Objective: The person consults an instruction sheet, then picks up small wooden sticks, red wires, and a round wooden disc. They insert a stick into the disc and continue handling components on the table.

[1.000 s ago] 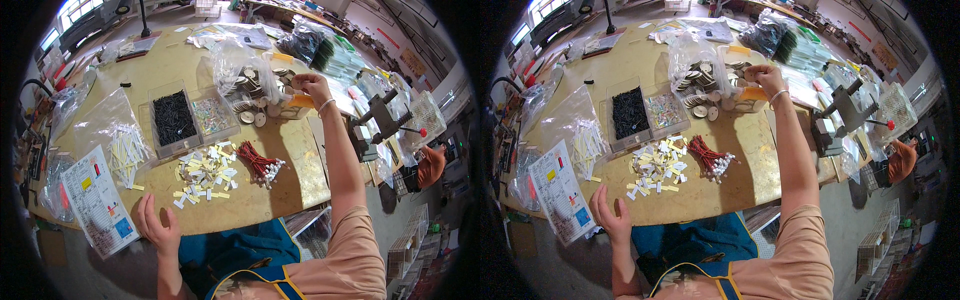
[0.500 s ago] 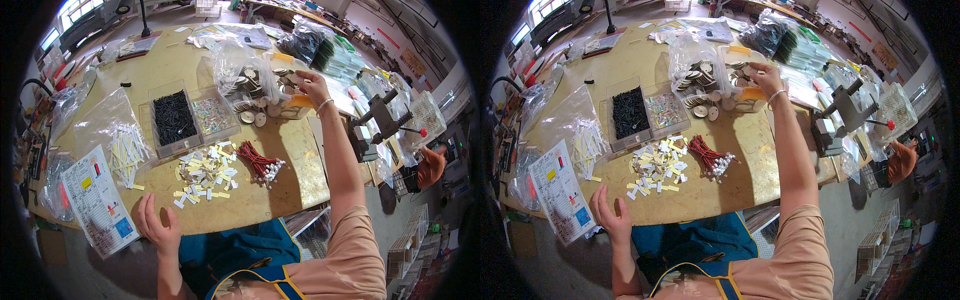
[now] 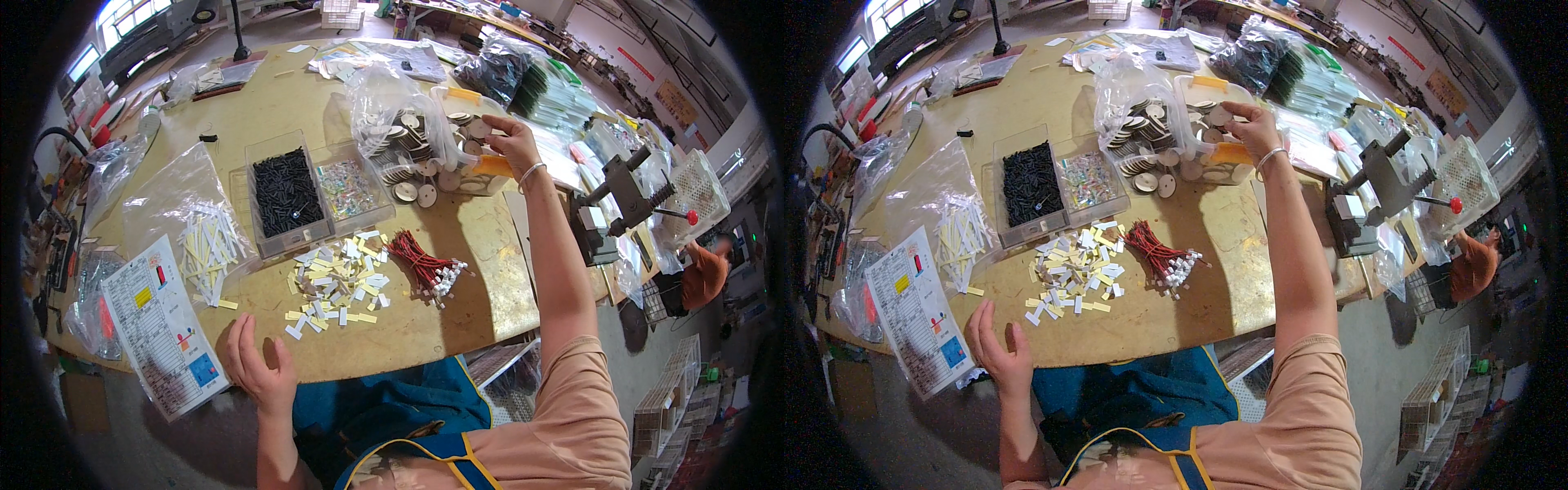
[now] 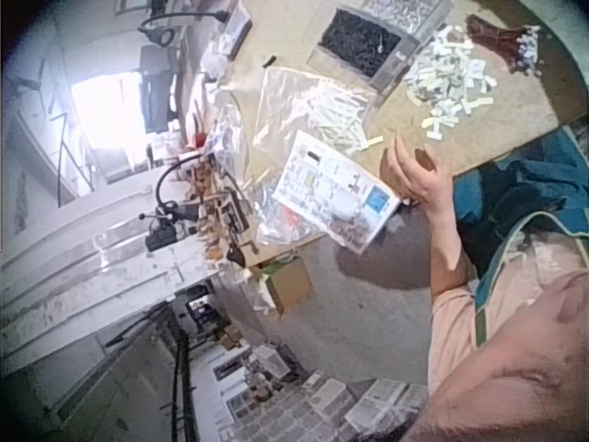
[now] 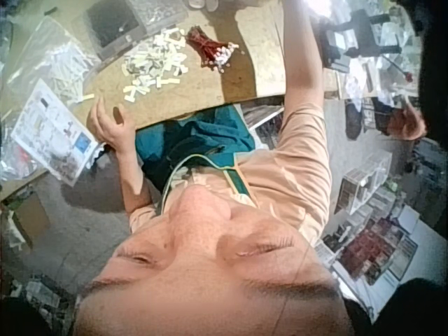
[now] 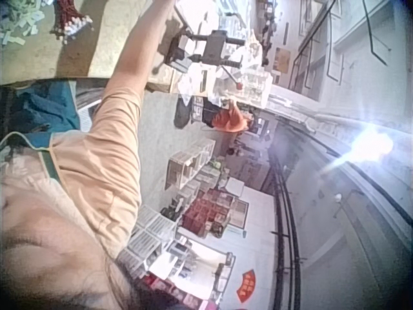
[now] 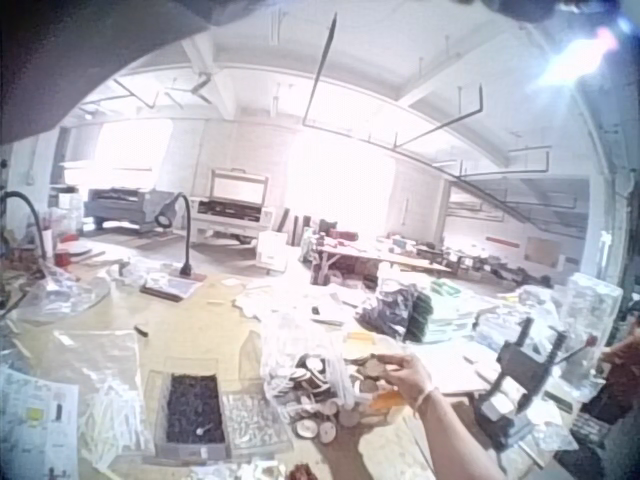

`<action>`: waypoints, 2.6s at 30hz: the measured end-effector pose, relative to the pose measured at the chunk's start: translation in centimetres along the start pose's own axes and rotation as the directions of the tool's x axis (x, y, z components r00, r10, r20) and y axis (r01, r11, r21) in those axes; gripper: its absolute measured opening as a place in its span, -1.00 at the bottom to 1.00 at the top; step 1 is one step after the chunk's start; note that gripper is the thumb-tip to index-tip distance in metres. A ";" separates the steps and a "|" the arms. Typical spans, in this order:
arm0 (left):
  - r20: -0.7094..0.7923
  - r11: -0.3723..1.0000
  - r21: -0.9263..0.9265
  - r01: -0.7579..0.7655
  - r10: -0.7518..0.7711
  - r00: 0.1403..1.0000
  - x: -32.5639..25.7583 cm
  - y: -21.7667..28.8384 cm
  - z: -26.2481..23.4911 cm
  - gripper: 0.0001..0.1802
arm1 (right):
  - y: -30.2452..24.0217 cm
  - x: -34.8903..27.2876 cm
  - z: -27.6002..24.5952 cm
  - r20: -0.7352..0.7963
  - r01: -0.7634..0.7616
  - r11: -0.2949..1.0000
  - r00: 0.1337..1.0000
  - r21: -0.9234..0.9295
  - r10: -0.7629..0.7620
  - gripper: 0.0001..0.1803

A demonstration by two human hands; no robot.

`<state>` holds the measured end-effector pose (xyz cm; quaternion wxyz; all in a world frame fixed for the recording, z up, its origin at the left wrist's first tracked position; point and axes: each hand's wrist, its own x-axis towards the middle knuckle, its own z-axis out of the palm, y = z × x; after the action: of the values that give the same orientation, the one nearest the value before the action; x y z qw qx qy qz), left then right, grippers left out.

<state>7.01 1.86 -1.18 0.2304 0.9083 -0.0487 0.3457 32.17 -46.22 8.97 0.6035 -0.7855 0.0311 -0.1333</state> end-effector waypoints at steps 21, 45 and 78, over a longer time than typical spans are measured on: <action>-0.040 0.994 -0.104 0.024 -0.029 0.999 -0.2 -1.0 -0.1 -0.47 | 3.9 3.3 -3.5 0.092 0.096 0.995 0.991 0.005 -0.096 -0.74; -0.076 0.989 -0.150 0.008 -0.019 0.997 0.1 -1.2 -0.7 -0.46 | 6.7 5.2 -6.5 0.057 0.064 0.998 0.996 0.029 -0.066 -0.72; -0.081 0.989 -0.145 -0.007 -0.005 0.997 -0.1 -1.3 -0.4 -0.44 | 6.6 5.2 -6.1 -0.072 0.088 0.996 0.994 -0.001 -0.088 -0.59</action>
<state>6.99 3.25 -1.48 0.2976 0.8744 -0.0648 0.3778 36.38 -54.81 5.01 0.5965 -0.7801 0.0181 -0.1879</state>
